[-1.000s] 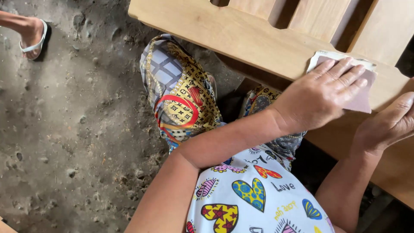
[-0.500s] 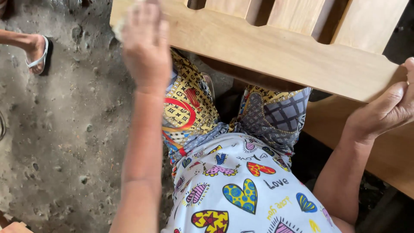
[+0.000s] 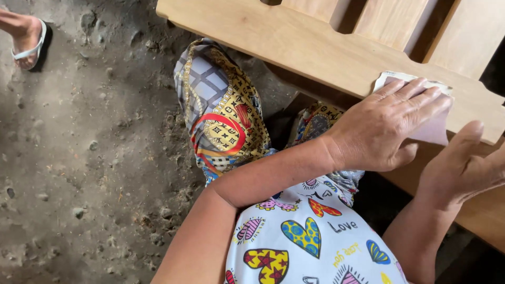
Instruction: Sanding a wooden furniture component with sandpaper to smooth the surface.
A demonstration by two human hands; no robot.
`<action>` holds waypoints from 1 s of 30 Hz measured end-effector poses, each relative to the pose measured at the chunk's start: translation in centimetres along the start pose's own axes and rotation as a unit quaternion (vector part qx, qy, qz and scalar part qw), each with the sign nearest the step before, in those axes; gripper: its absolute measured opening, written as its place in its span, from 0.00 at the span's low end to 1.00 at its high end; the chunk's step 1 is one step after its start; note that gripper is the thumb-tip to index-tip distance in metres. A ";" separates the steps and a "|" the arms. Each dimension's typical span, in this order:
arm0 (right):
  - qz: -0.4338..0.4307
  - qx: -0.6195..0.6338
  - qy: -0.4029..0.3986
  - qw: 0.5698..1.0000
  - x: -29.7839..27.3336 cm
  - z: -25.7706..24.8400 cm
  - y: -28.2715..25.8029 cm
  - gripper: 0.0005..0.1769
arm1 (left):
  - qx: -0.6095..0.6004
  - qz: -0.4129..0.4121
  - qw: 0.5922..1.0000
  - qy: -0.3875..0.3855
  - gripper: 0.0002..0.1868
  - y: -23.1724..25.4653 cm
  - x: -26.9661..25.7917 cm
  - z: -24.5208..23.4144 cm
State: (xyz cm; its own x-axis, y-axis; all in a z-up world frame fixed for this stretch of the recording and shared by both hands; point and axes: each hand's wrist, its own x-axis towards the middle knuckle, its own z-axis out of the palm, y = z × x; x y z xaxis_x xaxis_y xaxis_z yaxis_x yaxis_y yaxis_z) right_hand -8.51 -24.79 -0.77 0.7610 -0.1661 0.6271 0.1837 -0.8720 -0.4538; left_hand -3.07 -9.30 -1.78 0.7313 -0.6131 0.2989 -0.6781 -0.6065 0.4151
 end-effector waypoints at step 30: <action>-0.096 -0.068 -0.138 0.984 0.9 7.1 -8.1 0.17 | 0.106 -0.128 0.978 0.126 0.25 -9.3 -6.8 -6.2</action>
State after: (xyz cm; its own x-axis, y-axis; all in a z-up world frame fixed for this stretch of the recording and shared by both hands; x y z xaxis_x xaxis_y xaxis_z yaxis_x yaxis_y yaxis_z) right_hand -4.86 -14.56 -1.01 0.8637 0.1216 0.4891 0.2691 -0.9317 -0.2437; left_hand -1.30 3.63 -2.36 0.8557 -0.2988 0.4224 -0.4508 -0.8313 0.3251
